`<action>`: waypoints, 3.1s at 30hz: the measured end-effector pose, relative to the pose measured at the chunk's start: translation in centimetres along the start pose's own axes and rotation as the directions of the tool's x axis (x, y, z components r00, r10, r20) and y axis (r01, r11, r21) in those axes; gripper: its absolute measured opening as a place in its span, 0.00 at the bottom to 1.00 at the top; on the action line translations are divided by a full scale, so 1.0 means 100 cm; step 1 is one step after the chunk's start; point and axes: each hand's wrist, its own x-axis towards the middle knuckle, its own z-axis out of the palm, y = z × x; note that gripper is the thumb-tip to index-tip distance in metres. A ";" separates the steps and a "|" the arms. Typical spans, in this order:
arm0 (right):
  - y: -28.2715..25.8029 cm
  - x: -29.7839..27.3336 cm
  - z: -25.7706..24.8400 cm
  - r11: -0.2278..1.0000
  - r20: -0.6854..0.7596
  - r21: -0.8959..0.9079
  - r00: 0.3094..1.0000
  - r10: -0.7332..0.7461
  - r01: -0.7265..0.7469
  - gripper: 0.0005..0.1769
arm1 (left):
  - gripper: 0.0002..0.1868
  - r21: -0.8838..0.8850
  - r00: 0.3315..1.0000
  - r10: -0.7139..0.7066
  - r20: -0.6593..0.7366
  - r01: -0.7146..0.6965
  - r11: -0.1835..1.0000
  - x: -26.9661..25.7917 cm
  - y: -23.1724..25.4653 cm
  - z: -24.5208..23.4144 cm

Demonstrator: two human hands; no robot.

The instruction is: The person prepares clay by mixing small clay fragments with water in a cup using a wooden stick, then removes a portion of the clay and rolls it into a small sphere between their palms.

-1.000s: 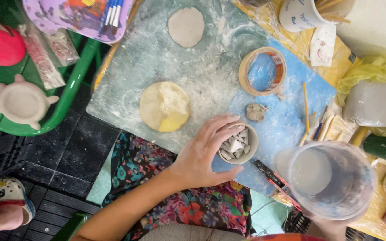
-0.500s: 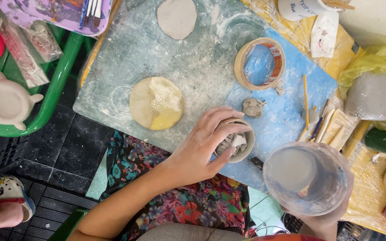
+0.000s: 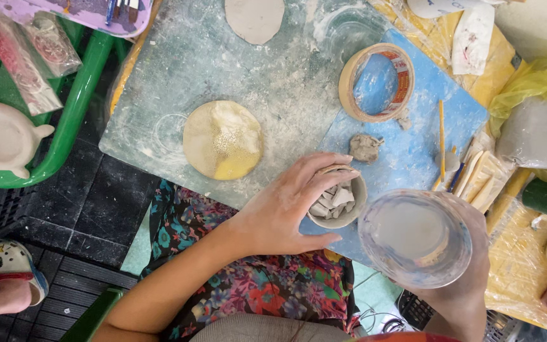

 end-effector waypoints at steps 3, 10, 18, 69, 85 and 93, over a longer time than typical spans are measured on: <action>0.000 -0.001 0.001 1.000 -0.001 -0.017 1.000 -0.001 0.001 0.60 | 0.43 -0.019 1.000 -0.019 -0.007 0.018 1.000 -0.001 -0.002 0.001; -0.001 0.001 0.000 0.999 0.025 0.021 0.999 0.031 -0.031 0.59 | 0.40 -0.037 1.000 0.012 -0.026 -0.013 0.999 -0.003 -0.001 -0.001; -0.003 0.003 0.005 0.999 0.006 0.033 1.000 -0.006 0.006 0.59 | 0.32 0.065 0.993 0.079 -0.094 -0.073 0.995 -0.007 0.004 0.000; -0.015 0.012 0.000 1.000 0.036 -0.005 0.999 0.001 -0.001 0.58 | 0.43 0.189 0.992 0.080 -0.099 -0.060 0.980 -0.008 -0.002 -0.001; -0.019 0.013 0.005 0.971 -0.080 0.237 0.997 0.001 0.018 0.56 | 0.41 0.218 0.988 0.106 -0.112 -0.080 0.973 -0.011 -0.004 0.003; -0.018 0.021 0.005 0.994 -0.036 0.111 0.999 -0.020 0.024 0.57 | 0.30 0.453 0.978 0.192 -0.076 -0.138 0.881 -0.016 -0.004 -0.001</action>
